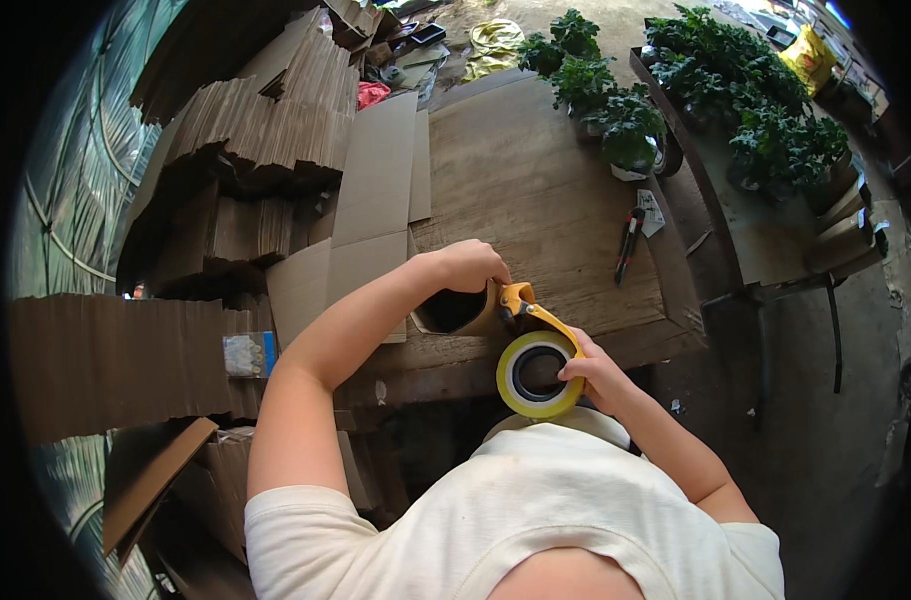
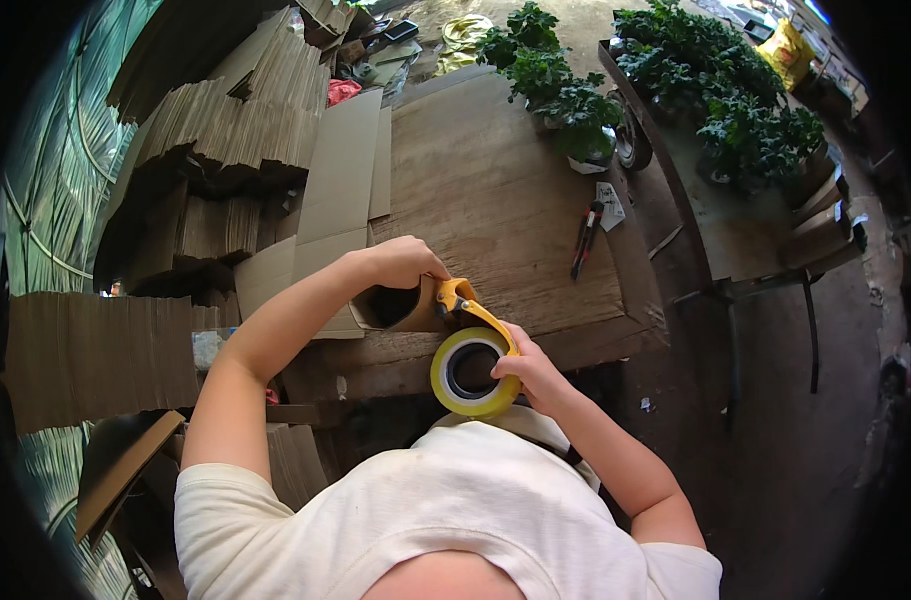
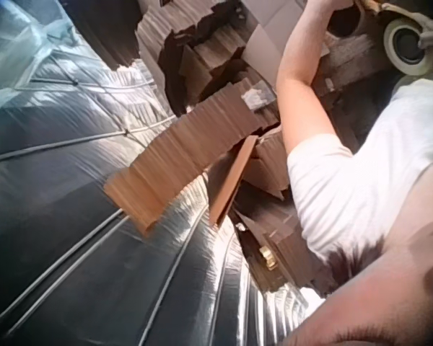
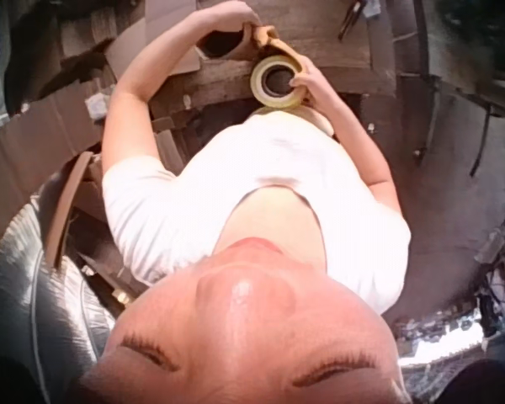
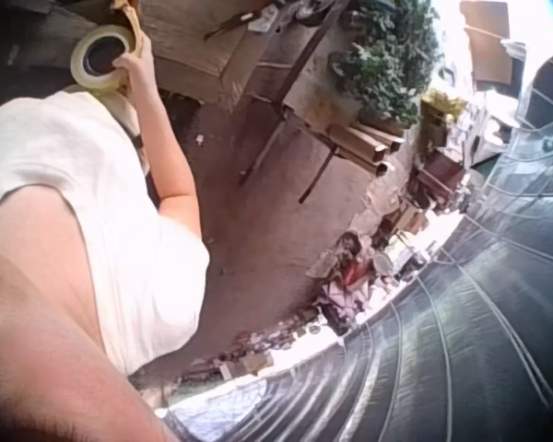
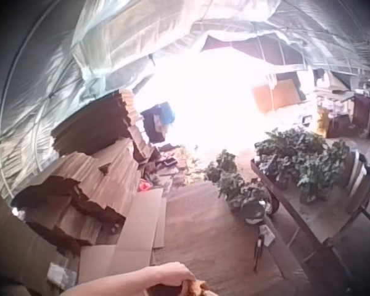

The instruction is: The person wraps leafy green plants in plastic and cardboard tubes, then seals them with tape. They repeat this process for multiple plants, placing the finished packages on a nearby table.

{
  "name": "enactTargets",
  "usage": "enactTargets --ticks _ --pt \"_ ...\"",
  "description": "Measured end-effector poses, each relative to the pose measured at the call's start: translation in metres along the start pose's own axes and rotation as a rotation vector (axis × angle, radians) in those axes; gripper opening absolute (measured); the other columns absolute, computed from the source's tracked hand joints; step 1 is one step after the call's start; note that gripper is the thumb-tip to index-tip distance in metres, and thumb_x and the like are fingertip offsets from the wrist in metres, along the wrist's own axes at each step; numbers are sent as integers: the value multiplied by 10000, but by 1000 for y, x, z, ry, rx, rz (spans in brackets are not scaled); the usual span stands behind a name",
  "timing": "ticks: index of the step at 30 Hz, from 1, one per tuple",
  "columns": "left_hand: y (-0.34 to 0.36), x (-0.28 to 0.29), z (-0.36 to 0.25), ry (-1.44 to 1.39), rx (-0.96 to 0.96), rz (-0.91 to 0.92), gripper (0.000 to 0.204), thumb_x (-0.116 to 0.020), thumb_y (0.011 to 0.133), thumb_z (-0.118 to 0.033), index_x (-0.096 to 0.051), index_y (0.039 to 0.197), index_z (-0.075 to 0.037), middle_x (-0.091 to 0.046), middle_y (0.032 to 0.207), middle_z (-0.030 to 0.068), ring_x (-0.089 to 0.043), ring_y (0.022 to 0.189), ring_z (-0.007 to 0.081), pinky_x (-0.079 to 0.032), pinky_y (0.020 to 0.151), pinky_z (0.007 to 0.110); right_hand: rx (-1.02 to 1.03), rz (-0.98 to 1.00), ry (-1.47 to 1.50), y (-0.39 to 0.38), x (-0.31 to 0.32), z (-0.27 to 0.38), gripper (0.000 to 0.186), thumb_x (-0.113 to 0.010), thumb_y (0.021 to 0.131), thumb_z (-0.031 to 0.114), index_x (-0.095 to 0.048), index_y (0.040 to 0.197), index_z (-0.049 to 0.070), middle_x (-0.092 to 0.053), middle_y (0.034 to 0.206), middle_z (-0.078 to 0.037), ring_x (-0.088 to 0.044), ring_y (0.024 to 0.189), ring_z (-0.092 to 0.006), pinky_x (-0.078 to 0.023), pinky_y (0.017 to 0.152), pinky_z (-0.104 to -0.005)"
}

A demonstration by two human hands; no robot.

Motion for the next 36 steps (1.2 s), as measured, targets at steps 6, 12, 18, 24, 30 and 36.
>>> enactTargets --ticks 6,12,18,24,30,36 --pt "-35 -28 75 -191 422 -203 418 -523 691 33 -633 1088 -40 -654 1034 152 -616 976 294 -484 840 350 132 73 -110 62 2 40 691 -546 667 -5 -377 1334 59 -516 1018 -89 -535 894 -154 -464 743 -251" --pt "-43 -17 65 -233 301 -405 601 -481 701 96 -473 1271 -97 -640 990 197 -604 956 344 -486 814 391 36 198 -186 96 -7 53 646 -558 685 -1 -400 1308 69 -521 985 -76 -542 873 -148 -491 695 -262" --pt "-41 -23 85 -294 292 -554 469 -469 687 125 -637 1082 -62 -655 983 174 -615 950 323 -484 838 372 106 35 -72 34 -31 12 743 -581 682 8 -310 1367 102 -490 1075 -95 -532 945 -185 -467 794 -273" --pt "-34 -7 54 -7 45 -473 493 -483 672 119 -655 1078 -102 -652 1072 83 -608 1012 264 -470 889 323 -10 0 -37 -2 -44 -16 746 -575 667 4 -326 1365 94 -481 1075 -101 -489 1007 -185 -421 859 -275" --pt "-37 -22 36 120 176 -33 469 -541 651 20 -674 1060 -166 -664 989 100 -613 933 296 -497 786 370 -21 82 -68 15 -28 -12 737 -547 659 18 -329 1360 83 -485 1036 -95 -513 947 -176 -453 806 -270" --pt "-65 -32 46 -40 137 -357 252 -634 779 -190 -639 1004 -75 -658 927 153 -615 899 336 -492 787 400 24 157 -157 55 -20 38 661 -531 667 -25 -379 1308 31 -504 1029 -104 -558 849 -173 -506 737 -271"
Point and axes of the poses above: each hand's wrist, its own y-axis towards the middle knuckle, its own x-axis out of the back of the hand, z = x × y, the point moved 8 cm from there along y, towards the middle knuckle
